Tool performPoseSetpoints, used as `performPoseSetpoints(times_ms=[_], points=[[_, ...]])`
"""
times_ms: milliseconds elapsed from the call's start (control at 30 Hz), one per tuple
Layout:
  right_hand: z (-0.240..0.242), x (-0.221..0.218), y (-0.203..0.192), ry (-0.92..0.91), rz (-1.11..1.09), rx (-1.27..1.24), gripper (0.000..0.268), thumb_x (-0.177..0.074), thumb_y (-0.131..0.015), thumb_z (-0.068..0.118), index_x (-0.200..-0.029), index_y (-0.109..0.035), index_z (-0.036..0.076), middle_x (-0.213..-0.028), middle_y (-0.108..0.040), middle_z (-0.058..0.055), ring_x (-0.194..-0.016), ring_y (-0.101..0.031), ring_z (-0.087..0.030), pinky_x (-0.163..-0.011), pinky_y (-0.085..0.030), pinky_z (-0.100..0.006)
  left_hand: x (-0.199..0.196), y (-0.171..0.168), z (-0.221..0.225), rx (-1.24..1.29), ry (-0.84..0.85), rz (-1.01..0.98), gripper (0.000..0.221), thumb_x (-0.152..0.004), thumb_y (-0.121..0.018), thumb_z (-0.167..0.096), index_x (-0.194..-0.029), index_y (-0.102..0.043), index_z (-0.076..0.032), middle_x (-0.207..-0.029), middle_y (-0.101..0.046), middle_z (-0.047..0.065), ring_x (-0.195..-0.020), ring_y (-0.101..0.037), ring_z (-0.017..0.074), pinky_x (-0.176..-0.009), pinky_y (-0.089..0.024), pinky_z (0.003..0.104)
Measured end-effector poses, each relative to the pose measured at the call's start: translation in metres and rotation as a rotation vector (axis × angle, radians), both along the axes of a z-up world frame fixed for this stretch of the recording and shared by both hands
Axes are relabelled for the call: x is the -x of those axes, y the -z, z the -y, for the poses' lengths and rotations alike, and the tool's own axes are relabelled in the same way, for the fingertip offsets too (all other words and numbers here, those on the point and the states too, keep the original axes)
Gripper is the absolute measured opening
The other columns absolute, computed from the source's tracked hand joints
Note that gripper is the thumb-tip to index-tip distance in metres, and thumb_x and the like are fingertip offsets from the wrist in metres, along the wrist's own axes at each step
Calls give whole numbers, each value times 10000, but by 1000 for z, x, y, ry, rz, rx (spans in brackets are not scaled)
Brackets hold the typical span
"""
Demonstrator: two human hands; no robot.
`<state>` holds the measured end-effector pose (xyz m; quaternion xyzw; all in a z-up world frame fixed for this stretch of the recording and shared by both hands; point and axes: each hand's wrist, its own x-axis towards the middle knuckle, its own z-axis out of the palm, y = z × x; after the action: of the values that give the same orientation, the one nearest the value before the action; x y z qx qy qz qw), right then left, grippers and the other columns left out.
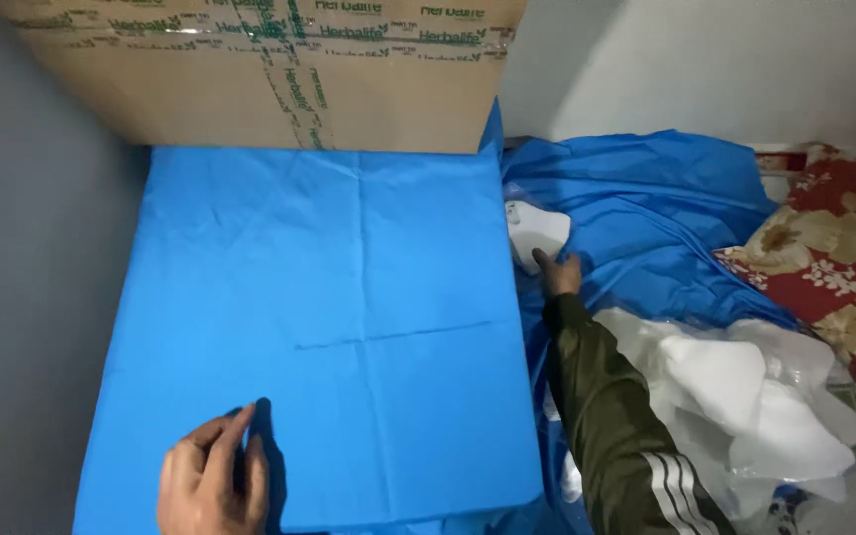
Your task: Inspecting, unfolding, and stacking white face masks on a workspace.
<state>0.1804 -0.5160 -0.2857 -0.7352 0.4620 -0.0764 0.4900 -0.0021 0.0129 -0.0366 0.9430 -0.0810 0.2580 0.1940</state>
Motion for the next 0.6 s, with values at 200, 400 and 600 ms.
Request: performPoseSetpoints(times_ms=[200, 400, 600], points=[[15, -27, 47, -48, -238, -15, 629, -678, -867, 397, -1177, -756, 30, -1170, -742, -163, -1058, -698, -337, -880, -550, -431, -1, -24, 12, 23, -35, -150, 302, -952, -709, -114, -1245, -775, -151, -1154, -682, 84, -1011, -648, 284, -888, -541, 406], [70, 54, 82, -639, -17, 449, 674, -652, -795, -68, -1273, -708, 178, -1251, -732, -106, -1064, -706, -261, -927, -527, -330, -2, -15, 6, 48, 32, -41, 293, -967, -716, -106, -1253, -764, -148, -1145, -681, 92, -937, -632, 278, -834, -535, 380], [84, 122, 11, 187, 670, -688, 153, -840, -666, 85, -958, -707, 173, -633, -586, -48, -527, -603, -178, -545, -511, -236, -2, -18, 2, 40, 85, -23, 313, -974, -704, -137, -1286, -735, -122, -1161, -660, 107, -966, -637, 292, -859, -525, 421]])
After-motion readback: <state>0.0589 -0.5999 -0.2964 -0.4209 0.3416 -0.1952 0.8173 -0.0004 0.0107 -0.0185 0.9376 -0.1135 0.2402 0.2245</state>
